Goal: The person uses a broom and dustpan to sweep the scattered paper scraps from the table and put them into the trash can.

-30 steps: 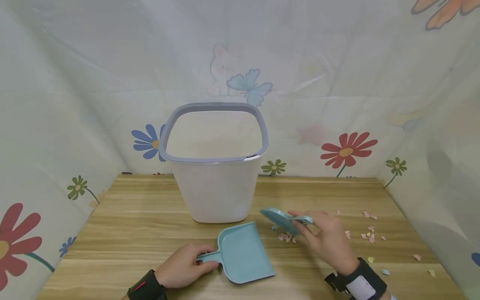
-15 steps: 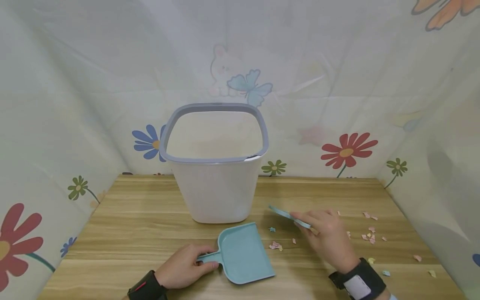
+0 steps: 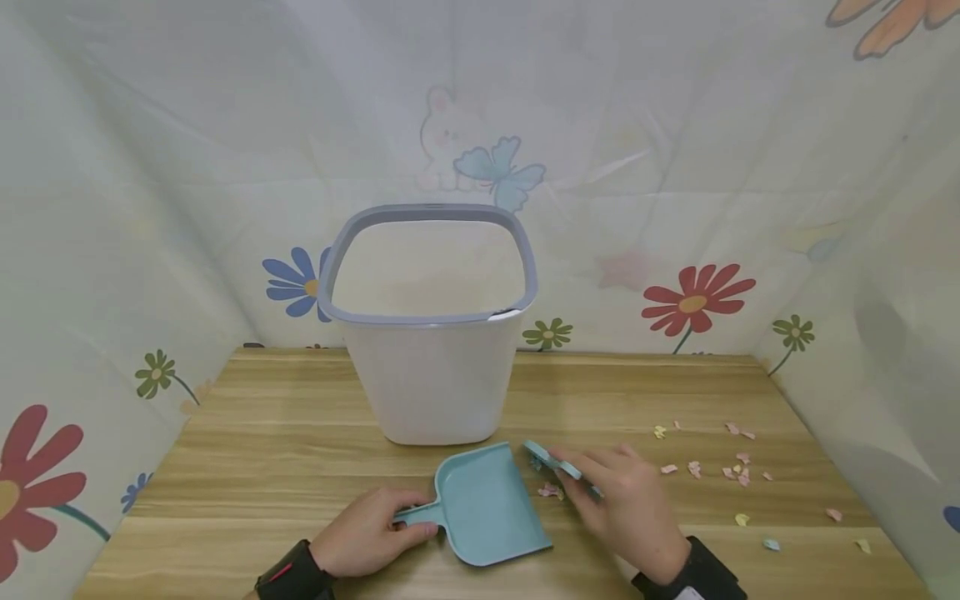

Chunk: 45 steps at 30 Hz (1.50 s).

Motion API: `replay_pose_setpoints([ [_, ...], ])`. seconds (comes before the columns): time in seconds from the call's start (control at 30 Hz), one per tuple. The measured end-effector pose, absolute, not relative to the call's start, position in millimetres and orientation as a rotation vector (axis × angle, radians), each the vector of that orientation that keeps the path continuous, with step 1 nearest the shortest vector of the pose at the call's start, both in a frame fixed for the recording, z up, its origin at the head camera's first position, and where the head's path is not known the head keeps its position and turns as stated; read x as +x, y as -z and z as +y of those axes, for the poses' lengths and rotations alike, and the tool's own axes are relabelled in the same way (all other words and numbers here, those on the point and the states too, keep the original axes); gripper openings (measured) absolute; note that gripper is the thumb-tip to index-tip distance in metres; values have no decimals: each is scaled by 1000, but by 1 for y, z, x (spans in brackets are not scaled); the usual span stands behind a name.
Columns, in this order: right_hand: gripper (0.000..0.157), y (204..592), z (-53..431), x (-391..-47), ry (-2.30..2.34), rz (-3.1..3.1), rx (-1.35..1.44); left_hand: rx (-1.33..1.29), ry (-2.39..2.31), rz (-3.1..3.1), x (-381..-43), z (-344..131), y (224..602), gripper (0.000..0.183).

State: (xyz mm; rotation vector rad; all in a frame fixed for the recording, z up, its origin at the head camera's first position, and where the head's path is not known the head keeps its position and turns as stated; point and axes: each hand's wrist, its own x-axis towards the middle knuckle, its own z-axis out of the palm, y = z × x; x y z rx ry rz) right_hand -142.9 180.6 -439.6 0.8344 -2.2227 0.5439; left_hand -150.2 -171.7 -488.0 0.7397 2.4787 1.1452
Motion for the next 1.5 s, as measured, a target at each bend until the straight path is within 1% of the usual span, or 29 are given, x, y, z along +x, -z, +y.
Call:
replay_pose_setpoints([
  [0.2,29,432,157,-145,-877,-2223,664,748,-1166,2471,-150,-172,488,23],
  [0.3,24,428,155,-149,-1073,-2169,541,738,-1168,2470,-150,-173,489,28],
  [0.37,22,426,159,-151,-1117,-2144,477,732,-1168,2466,-150,-173,489,31],
  [0.57,22,426,173,-156,-1062,-2122,367,714,-1154,2453,-151,-173,491,32],
  [0.7,21,432,178,-158,-1043,-2118,323,711,-1172,2417,-152,-174,491,39],
  [0.8,20,438,179,-159,-1033,-2122,292,749,-1220,2355,-151,-174,491,39],
  [1.0,19,440,178,-160,-1045,-2130,199,865,-1354,2194,-149,-173,490,29],
  [1.1,18,436,177,-159,-1077,-2093,187,901,-1360,2156,-149,-173,488,29],
  [1.23,20,429,181,-155,-1053,-2021,230,875,-1331,2179,-150,-175,488,34],
  [1.43,23,420,192,-142,-842,-2083,349,863,-1270,2279,-155,-185,484,29],
  [1.5,20,418,192,-135,-737,-2125,402,858,-1261,2286,-157,-187,482,28],
])
